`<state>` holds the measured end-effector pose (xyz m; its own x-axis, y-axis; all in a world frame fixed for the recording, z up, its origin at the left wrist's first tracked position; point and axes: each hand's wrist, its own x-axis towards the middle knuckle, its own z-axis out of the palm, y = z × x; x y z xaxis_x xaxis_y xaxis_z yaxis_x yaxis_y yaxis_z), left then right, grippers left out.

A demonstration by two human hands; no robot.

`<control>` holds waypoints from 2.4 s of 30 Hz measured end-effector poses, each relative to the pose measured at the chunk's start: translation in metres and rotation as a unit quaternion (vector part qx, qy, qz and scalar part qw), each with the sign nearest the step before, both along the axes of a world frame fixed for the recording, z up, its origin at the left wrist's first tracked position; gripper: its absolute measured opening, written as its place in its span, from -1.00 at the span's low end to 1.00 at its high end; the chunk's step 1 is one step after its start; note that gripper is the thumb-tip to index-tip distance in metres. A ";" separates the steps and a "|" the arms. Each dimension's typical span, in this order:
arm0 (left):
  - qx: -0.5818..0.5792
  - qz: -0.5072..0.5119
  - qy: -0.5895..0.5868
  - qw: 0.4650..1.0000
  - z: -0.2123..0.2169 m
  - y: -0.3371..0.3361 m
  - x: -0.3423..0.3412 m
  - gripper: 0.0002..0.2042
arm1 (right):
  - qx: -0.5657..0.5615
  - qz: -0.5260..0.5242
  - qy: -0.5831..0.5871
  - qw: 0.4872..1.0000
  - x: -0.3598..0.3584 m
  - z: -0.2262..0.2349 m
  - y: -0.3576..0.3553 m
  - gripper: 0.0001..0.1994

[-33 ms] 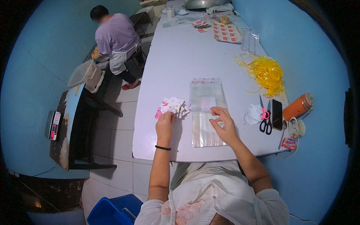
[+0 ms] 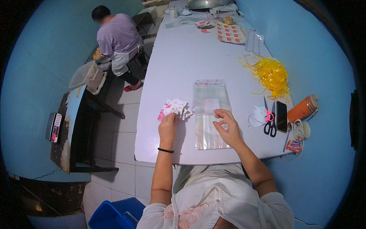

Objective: The person places small pink and white packets into a clear plastic bag on a white table. They peel off small pink labels and stick them onto the packets inside the bag. The person continues to add more packets and labels to the bag.

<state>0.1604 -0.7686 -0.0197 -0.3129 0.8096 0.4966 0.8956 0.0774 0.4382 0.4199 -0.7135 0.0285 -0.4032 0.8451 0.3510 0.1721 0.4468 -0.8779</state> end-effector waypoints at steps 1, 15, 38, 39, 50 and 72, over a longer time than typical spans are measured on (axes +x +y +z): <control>0.016 0.006 0.004 1.000 0.001 0.001 0.001 -0.91 | -0.007 0.004 0.000 1.000 0.001 0.000 -0.001 -0.61; 0.015 -0.012 -0.024 1.000 0.018 0.010 -0.003 -0.87 | -0.021 0.017 0.013 1.000 0.001 0.004 -0.002 -0.67; 0.208 -0.213 -0.013 0.955 0.096 -0.032 0.103 -0.64 | -0.237 0.074 0.283 0.927 -0.005 0.039 -0.023 -0.73; 0.206 -0.212 0.002 0.955 0.097 -0.032 0.103 -0.65 | -0.234 0.072 0.280 0.928 -0.004 0.039 -0.023 -0.73; 0.172 -0.229 -0.014 0.958 0.098 -0.027 0.107 -0.65 | -0.180 0.053 0.273 0.943 -0.001 0.041 -0.019 -0.84; 0.119 -0.197 0.021 0.973 0.086 -0.027 0.129 -0.64 | -0.073 -0.043 0.181 0.980 0.000 0.022 -0.020 -0.92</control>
